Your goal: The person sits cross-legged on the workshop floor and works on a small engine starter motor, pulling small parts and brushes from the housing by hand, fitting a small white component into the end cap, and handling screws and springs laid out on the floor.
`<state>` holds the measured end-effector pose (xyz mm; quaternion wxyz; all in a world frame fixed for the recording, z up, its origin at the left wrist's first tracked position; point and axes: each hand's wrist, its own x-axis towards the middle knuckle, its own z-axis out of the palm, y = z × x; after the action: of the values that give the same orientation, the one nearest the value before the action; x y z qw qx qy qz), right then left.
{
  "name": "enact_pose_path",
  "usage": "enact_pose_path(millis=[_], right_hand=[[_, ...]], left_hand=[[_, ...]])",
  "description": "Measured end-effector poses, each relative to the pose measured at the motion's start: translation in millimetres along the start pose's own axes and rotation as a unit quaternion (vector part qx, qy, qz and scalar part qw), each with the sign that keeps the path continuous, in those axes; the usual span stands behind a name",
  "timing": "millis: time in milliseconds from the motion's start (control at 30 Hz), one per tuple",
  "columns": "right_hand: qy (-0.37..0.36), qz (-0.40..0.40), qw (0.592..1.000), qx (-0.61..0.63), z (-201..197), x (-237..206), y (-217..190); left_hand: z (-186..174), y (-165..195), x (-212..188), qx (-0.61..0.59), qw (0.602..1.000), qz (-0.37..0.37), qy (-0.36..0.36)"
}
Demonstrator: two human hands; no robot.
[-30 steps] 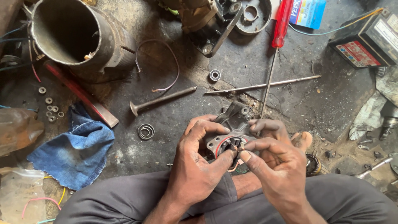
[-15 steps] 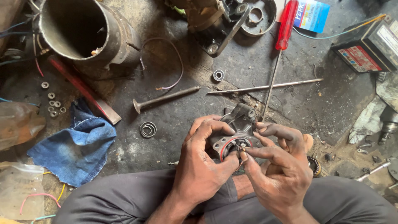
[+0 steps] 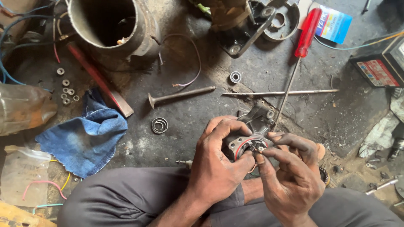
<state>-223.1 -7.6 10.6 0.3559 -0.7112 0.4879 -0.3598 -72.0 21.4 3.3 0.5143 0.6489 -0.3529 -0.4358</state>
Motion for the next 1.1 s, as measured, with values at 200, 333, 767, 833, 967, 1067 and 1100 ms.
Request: enact_pose_path(millis=[200, 333, 767, 833, 967, 1067, 1100], right_hand=[[-0.002, -0.008, 1.0, 0.012, 3.5, -0.8, 1.3], [-0.016, -0.028, 0.998, -0.056, 0.6, 1.6, -0.1], [0.005, -0.016, 1.0, -0.014, 1.1, -3.5, 5.3], [0.006, -0.001, 1.0, 0.014, 0.3, -4.5, 5.6], [-0.005, -0.006, 1.0, 0.018, -1.8, -4.6, 7.2], [-0.015, 0.013, 0.999, 0.038, -2.9, -3.1, 10.7], [-0.016, 0.016, 0.998, 0.054, -3.1, -2.6, 12.1]], left_hand=[[-2.2, -0.3, 0.5, -0.022, 1.0, -0.007, 0.005], [-1.5, 0.0, 0.6, -0.015, 1.0, -0.005, 0.0], [-1.6, -0.4, 0.6, -0.037, 0.999, -0.01, -0.013], [-1.4, -0.5, 0.5, -0.033, 0.999, 0.0, -0.008], [-0.9, 0.0, 1.3, -0.044, 0.999, -0.028, 0.005], [-1.6, 0.8, 1.1, -0.055, 0.996, -0.07, -0.001], [-1.7, 1.0, 1.4, -0.061, 0.995, -0.073, -0.003]])
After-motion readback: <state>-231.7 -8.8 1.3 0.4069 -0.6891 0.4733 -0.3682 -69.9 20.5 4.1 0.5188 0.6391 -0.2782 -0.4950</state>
